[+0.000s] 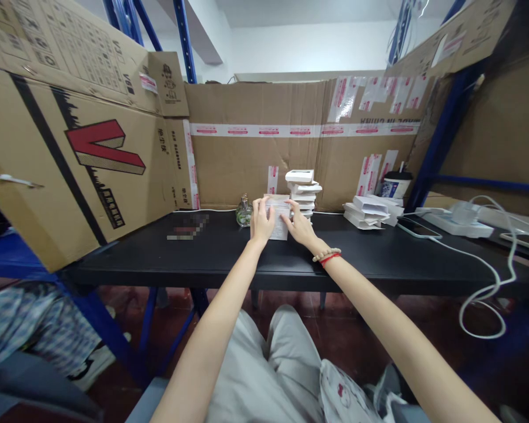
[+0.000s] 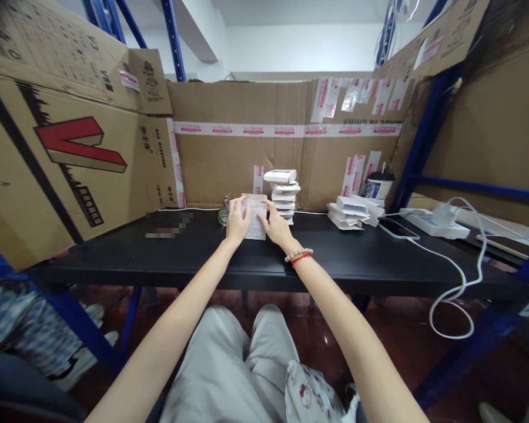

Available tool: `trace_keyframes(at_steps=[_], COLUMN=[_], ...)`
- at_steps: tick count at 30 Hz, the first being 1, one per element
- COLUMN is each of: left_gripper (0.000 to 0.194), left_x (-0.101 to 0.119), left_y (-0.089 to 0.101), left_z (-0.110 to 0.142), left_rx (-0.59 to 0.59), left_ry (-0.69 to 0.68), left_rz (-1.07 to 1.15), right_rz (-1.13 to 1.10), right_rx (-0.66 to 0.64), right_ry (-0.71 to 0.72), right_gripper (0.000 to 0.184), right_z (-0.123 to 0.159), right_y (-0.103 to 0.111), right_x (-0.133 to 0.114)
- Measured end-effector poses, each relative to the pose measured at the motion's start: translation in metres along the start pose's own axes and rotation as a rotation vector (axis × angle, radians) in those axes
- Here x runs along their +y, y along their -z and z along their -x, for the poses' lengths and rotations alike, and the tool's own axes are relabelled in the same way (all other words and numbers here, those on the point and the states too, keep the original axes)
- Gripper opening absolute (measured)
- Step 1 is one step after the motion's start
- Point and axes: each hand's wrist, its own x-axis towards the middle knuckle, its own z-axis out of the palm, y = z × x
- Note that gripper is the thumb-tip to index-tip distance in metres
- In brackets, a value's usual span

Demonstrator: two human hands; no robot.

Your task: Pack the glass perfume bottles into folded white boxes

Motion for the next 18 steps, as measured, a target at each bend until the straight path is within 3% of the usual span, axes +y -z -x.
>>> trace_keyframes(at_steps=[7, 18], left_gripper=[0.019, 0.019], left_x=[-0.0017, -0.0002], left_y=[-0.0011, 0.0017], left_z=[-0.0017, -0.0003], left_rx=[0.05, 0.014], left_ry=[0.037, 0.021], left_rz=[0.041, -0.065], right_rz=[-0.033, -0.043], right_rx=[0.028, 0.032], right_ry=[-0.001, -0.001], right_gripper=[0.047, 0.042], right_z=[0.0001, 0.0002], right_y=[0.0026, 0.0054], right_x=[-0.0023, -0.0068])
